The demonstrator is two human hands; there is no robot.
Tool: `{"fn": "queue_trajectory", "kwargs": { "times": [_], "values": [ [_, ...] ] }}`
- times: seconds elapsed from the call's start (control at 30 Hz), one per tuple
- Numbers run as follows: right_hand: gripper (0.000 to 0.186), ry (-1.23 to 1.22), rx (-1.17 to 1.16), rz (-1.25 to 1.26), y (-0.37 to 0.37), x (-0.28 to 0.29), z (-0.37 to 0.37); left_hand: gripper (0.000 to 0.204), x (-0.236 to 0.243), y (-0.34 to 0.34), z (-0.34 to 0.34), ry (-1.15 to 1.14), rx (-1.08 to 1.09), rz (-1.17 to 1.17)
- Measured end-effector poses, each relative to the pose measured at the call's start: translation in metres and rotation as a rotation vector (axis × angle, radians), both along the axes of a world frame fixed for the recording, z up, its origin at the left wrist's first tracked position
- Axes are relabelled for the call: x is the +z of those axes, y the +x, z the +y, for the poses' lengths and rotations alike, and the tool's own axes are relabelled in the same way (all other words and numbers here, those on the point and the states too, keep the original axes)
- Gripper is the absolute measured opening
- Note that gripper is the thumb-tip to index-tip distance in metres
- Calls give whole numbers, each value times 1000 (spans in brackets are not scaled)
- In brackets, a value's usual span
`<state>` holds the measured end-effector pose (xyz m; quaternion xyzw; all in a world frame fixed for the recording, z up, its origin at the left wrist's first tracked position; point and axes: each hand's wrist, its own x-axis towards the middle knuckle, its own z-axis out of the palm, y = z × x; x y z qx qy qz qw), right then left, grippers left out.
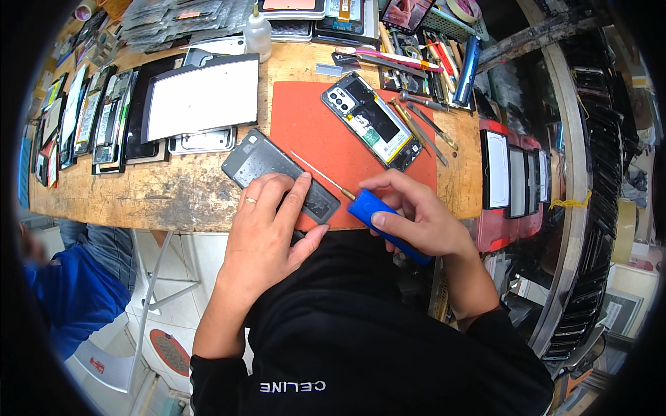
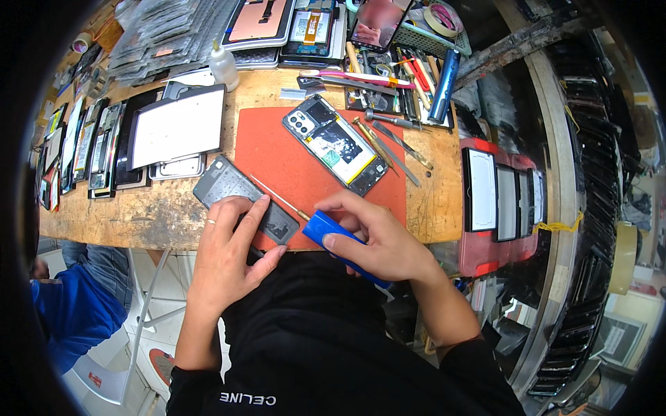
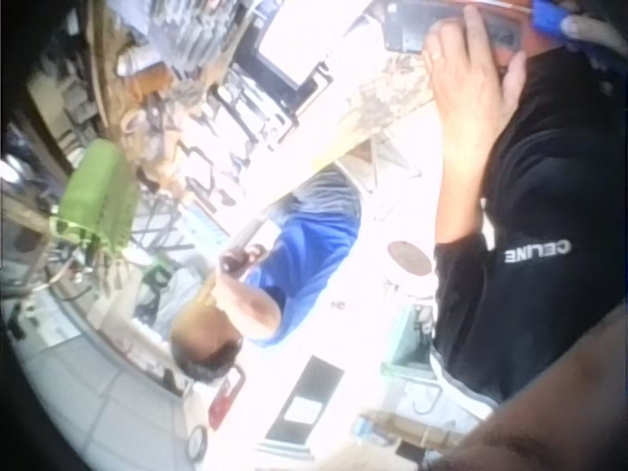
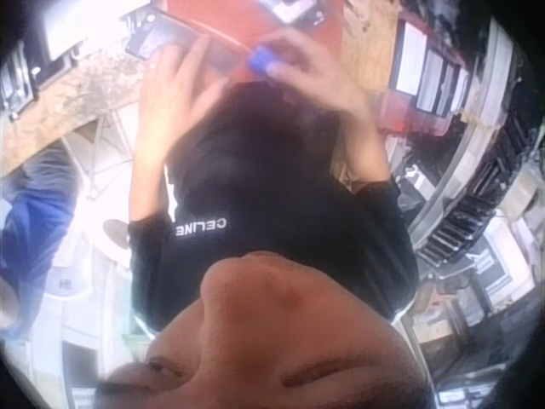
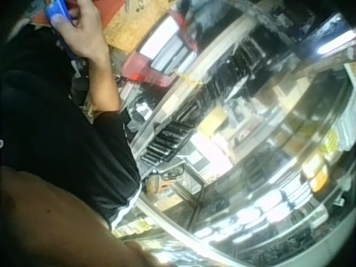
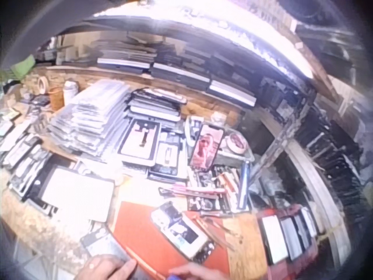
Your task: The person uses a blue screwdriver to remove screws from a smartphone back cover and then from the phone's internal frame. They place the back cover aside and continue unscrewing components inside the phone chassis. The person then uses a small metal tool to pry and adjust internal parts.
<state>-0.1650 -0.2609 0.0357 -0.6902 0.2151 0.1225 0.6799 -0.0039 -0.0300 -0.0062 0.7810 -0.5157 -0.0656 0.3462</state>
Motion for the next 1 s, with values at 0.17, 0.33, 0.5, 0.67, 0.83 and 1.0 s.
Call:
{"fn": "queue_trajectory", "kwargs": {
  "times": [0.17,0.33,0.5,0.67,0.83,1.0],
  "values": [
    [54,-90,153,-67,-16,7,-4,31,-7,0,7,-273,129,103],
    [60,-18,353,-88,-39,30,-15,22,25,13,19,-207,-94,-20],
    [60,6,364,-149,-47,42,-8,24,45,7,26,-265,-35,-107],
    [59,183,334,-282,-57,39,-1,29,67,-3,38,-263,37,-246],
    [59,306,407,-286,-57,33,0,28,75,-14,58,-130,82,-580],
    [59,389,459,-191,-56,30,4,30,65,-6,75,-234,36,-811]
  ]
}}
